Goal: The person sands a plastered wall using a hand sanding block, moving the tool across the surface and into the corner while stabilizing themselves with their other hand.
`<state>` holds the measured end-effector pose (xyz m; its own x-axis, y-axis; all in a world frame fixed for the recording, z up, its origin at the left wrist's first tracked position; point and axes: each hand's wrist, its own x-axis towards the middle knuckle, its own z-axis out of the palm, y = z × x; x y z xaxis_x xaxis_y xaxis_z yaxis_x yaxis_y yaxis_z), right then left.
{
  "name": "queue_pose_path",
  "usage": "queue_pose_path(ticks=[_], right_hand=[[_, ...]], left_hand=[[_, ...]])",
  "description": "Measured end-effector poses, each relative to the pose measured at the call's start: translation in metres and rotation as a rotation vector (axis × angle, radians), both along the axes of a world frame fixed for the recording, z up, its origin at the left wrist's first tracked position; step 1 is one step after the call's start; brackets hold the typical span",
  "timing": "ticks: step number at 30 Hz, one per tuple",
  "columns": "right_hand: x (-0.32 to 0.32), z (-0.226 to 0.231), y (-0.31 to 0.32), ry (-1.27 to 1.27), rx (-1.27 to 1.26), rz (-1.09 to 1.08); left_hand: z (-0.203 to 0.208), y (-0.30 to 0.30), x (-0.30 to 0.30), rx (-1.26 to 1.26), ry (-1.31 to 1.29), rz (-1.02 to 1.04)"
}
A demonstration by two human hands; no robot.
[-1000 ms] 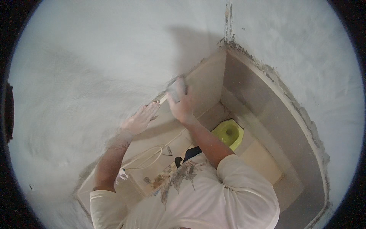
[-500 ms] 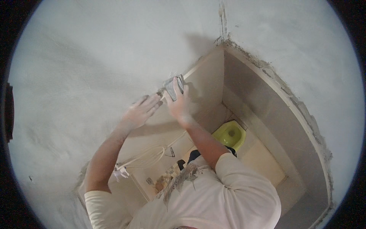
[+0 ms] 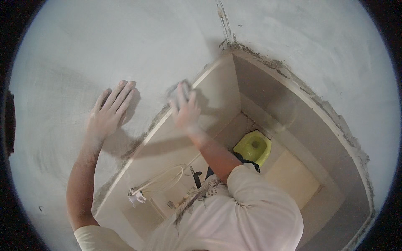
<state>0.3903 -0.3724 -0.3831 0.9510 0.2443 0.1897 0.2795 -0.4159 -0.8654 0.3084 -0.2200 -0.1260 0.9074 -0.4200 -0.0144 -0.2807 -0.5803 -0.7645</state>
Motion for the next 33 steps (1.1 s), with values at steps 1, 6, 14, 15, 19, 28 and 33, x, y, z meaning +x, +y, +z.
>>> queue_pose_path(ticks=[1,6,14,15,19,28,33], right_hand=[[0.025,0.008,-0.009,-0.039,0.127,-0.124],[0.046,0.018,-0.011,0.08,0.453,-0.361],[0.081,-0.02,-0.011,-0.351,0.455,-0.331],[0.093,0.001,-0.019,-0.104,0.557,-0.288],[0.098,0.05,-0.027,0.154,0.565,-0.325],[-0.003,-0.008,-0.001,-0.161,0.027,-0.016],[0.112,0.028,-0.029,-0.168,0.351,-0.448]], left_hand=[[0.0,0.0,0.001,-0.003,0.001,-0.001],[0.002,-0.007,0.007,0.076,-0.028,-0.038],[0.003,-0.004,0.019,0.103,-0.075,-0.12],[-0.001,0.001,0.014,0.117,-0.062,-0.099],[-0.003,0.002,0.001,0.055,-0.033,-0.064],[-0.007,0.006,0.004,-0.029,-0.041,-0.053],[-0.005,0.0,0.009,0.039,-0.067,-0.099]])
